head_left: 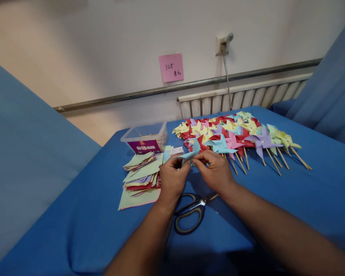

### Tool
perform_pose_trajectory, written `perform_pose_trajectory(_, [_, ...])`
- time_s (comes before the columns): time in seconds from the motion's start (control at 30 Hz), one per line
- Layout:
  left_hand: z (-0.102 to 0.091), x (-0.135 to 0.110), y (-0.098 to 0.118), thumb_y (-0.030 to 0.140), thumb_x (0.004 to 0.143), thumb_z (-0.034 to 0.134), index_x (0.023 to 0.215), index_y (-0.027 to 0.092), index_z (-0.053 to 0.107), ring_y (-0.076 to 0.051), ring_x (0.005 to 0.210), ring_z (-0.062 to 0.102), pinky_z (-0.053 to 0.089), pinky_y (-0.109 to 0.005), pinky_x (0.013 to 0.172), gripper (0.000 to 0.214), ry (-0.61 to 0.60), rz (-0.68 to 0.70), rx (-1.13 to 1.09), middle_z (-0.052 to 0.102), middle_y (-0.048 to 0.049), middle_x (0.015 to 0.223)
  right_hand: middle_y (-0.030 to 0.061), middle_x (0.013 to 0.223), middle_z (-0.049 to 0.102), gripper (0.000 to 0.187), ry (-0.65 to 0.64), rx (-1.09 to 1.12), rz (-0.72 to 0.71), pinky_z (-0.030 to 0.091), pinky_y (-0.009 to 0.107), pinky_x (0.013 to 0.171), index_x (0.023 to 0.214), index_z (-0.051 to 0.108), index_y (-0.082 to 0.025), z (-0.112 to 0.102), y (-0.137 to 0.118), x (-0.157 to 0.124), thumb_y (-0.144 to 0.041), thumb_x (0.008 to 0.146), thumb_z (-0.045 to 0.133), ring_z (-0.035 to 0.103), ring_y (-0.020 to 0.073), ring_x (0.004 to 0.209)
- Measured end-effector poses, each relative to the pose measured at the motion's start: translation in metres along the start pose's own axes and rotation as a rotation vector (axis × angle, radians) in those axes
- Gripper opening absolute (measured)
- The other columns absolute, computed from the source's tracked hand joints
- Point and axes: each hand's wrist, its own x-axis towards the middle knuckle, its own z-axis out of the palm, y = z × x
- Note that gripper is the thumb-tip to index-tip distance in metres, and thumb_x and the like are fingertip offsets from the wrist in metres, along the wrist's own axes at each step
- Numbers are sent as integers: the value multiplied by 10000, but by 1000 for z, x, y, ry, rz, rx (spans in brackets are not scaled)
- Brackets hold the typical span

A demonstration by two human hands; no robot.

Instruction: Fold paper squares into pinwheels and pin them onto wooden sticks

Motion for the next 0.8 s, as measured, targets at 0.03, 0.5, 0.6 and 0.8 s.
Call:
perform_pose_trajectory(0.03, [0,0,0,229,667,718,727,162,735,-147,652,599,458,-248,648,91,8,9,3,697,-17,698,11,745,681,97,1,21,13,481,306,681,801,680,-230,0,0,0,-234,862,604,633,177,715])
perform_pose_trajectory(0.5, [0,-2,3,226,669,721,806,154,753,-155,681,618,470,-255,662,158,-2,-10,-53,719,-32,740,79,1016,712,494,33,492,252,553,378,834,1195,547,-207,11,3,5,-263,739,727,675,187,880])
perform_pose_trajectory(0.6, [0,-2,3,233,660,726,789,152,748,-148,659,605,464,-252,644,154,-3,-39,-70,709,-27,715,74,1015,725,424,-23,589,265,552,377,838,1127,596,-201,11,5,7,-281,731,725,681,189,887])
perform_pose_trajectory(0.8, [-1,-3,6,219,638,735,802,162,751,-145,638,605,462,-250,630,175,-1,-44,-103,704,-11,693,11,787,731,180,-151,619,299,559,341,725,823,672,-195,5,6,11,-337,721,720,671,174,731])
